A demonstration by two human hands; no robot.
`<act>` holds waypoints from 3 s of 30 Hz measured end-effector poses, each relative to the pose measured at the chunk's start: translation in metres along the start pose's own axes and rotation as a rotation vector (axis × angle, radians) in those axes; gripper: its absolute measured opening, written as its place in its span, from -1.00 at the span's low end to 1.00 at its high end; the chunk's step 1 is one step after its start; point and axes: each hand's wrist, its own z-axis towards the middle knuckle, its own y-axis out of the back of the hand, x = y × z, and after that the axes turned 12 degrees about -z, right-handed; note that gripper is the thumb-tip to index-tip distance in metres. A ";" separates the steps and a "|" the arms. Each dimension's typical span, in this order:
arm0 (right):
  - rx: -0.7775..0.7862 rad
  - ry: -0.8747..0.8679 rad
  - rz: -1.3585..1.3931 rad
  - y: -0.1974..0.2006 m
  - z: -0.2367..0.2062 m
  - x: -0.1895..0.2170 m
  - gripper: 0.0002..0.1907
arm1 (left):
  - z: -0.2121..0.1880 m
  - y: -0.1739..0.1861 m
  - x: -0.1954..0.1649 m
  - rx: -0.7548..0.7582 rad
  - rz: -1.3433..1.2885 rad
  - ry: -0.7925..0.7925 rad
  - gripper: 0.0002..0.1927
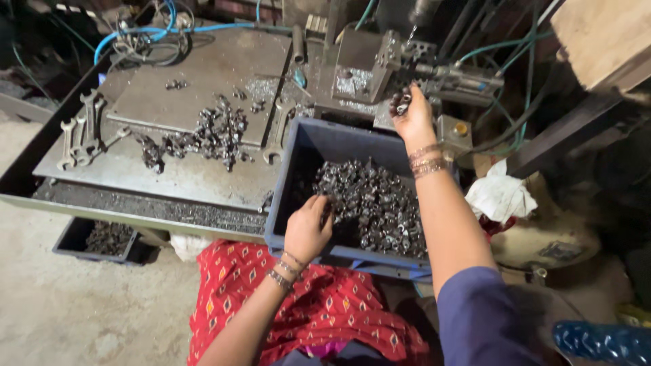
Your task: The person sits at a drill press workbench, picks small black metal fittings from a blue bin, and places them one at a time into a jig under the drill. They operate the machine to drill each part, then move finished pieces onto the table beside the bin, repeating the cycle.
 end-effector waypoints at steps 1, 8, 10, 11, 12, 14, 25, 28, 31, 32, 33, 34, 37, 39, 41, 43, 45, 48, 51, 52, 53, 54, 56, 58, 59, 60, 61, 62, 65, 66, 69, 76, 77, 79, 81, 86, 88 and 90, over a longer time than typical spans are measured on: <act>-0.010 -0.020 -0.015 -0.007 0.009 0.008 -0.77 | 0.001 -0.001 0.001 -0.010 0.008 -0.014 -0.75; -0.179 0.121 -0.404 -0.024 0.039 0.026 -0.65 | 0.003 -0.002 0.002 0.018 0.001 0.026 -0.77; -0.339 0.252 -0.628 -0.021 0.043 0.026 -0.60 | 0.003 -0.001 0.001 0.017 -0.005 0.009 -0.78; -0.331 0.294 -0.619 -0.017 0.044 0.025 -0.59 | 0.003 -0.001 0.000 0.016 -0.008 0.002 -0.79; -0.323 0.333 -0.611 -0.010 0.043 0.024 -0.58 | 0.002 0.000 -0.001 0.019 -0.009 0.008 -0.81; -0.343 0.424 -0.758 -0.004 0.034 0.022 -0.55 | 0.004 0.002 -0.003 0.022 -0.010 0.013 -0.85; 0.132 0.302 -0.746 0.037 -0.004 0.033 -0.75 | 0.003 0.001 -0.003 0.041 -0.001 0.029 -0.85; 0.004 0.465 -0.558 0.024 0.019 0.026 -0.72 | 0.004 0.001 -0.003 0.031 -0.003 0.019 -0.83; -0.139 0.534 -0.415 0.004 0.033 0.022 -0.76 | 0.005 0.002 -0.003 0.037 -0.003 0.027 -0.83; -0.201 0.540 -0.435 -0.002 0.036 0.021 -0.81 | 0.006 0.002 -0.004 0.044 -0.003 0.031 -0.83; -0.264 0.544 -0.456 -0.009 0.038 0.018 -0.85 | 0.006 0.002 -0.004 0.036 -0.008 0.025 -0.84; -0.328 0.546 -0.477 -0.015 0.038 0.015 -0.87 | 0.005 0.002 -0.004 0.031 -0.013 0.021 -0.84; -0.528 0.594 -0.759 -0.025 0.039 0.009 -0.79 | 0.006 0.002 -0.004 0.023 -0.026 0.009 -0.83; -0.442 0.518 -0.722 -0.023 0.038 0.011 -0.64 | 0.006 0.002 -0.004 0.026 -0.021 0.013 -0.83; -0.262 0.418 -0.590 -0.016 0.033 0.015 -0.55 | 0.006 0.002 -0.004 0.034 -0.005 0.032 -0.84; 0.003 0.292 -0.351 -0.006 0.028 0.026 -0.53 | 0.006 0.002 -0.004 0.030 -0.010 0.025 -0.85; 0.022 0.250 -0.400 0.001 0.019 0.030 -0.58 | 0.005 0.001 -0.005 0.021 -0.021 0.024 -0.84; -0.168 0.609 -1.065 0.016 -0.012 0.026 -0.53 | 0.003 0.003 -0.006 0.008 -0.035 0.030 -0.79; -0.357 0.970 -1.618 0.037 -0.065 0.023 -0.63 | 0.002 0.004 -0.007 0.000 -0.042 0.023 -0.77; -0.474 0.898 -1.790 0.045 -0.086 0.025 -0.63 | 0.003 0.004 -0.007 -0.004 -0.047 0.013 -0.78; -0.593 0.817 -1.957 0.053 -0.104 0.028 -0.61 | 0.004 0.004 -0.007 -0.008 -0.052 0.002 -0.79; -0.628 0.754 -2.023 0.059 -0.120 0.033 -0.63 | 0.004 0.004 -0.007 -0.001 -0.055 0.018 -0.80; -0.646 0.699 -2.083 0.072 -0.141 0.041 -0.58 | 0.006 0.003 -0.007 0.020 -0.063 0.052 -0.82; -0.606 0.722 -2.075 0.084 -0.152 0.046 -0.46 | 0.007 0.002 -0.007 0.037 -0.068 0.074 -0.81; -0.569 0.770 -2.061 0.088 -0.152 0.048 -0.52 | 0.007 0.002 -0.007 0.044 -0.070 0.087 -0.80; -0.531 0.818 -2.046 0.093 -0.151 0.050 -0.58 | 0.006 0.002 -0.006 0.045 -0.076 0.094 -0.79; -0.493 0.870 -2.029 0.097 -0.148 0.053 -0.63 | 0.006 0.002 -0.006 0.044 -0.082 0.099 -0.79; -0.473 0.850 -2.033 0.099 -0.145 0.057 -0.64 | 0.006 0.001 -0.005 0.041 -0.089 0.105 -0.78; -0.415 0.786 -2.039 0.100 -0.140 0.066 -0.63 | 0.006 -0.001 -0.003 0.005 -0.049 0.080 -0.76; -0.398 0.767 -2.037 0.098 -0.142 0.069 -0.61 | 0.007 -0.002 -0.001 0.033 -0.006 0.118 -0.74; -0.423 0.834 -2.053 0.088 -0.161 0.064 -0.56 | 0.007 -0.006 0.004 0.095 0.078 0.205 -0.65; 0.211 0.571 -1.335 0.031 -0.231 -0.072 -0.68 | 0.006 -0.013 0.017 0.127 0.147 0.129 -0.28; 0.337 0.398 -1.134 0.022 -0.235 -0.092 -0.67 | 0.005 -0.013 0.018 0.166 0.163 0.141 -0.18; 0.316 0.136 -1.079 0.013 -0.242 -0.124 -0.69 | 0.005 -0.013 0.018 0.227 0.169 0.108 -0.05; 0.321 0.289 -1.089 0.011 -0.242 -0.143 -0.73 | 0.006 -0.010 0.016 0.258 0.148 0.101 0.03; 0.408 0.173 -0.787 0.032 -0.232 -0.160 -0.83 | 0.008 -0.003 0.007 0.283 0.061 0.212 0.11; 0.362 0.138 -0.788 0.041 -0.231 -0.164 -0.87 | 0.007 -0.001 0.006 0.177 -0.022 0.073 0.09; 0.254 0.168 -0.687 0.045 -0.229 -0.165 -0.87 | 0.005 -0.003 0.007 0.065 -0.061 -0.033 0.01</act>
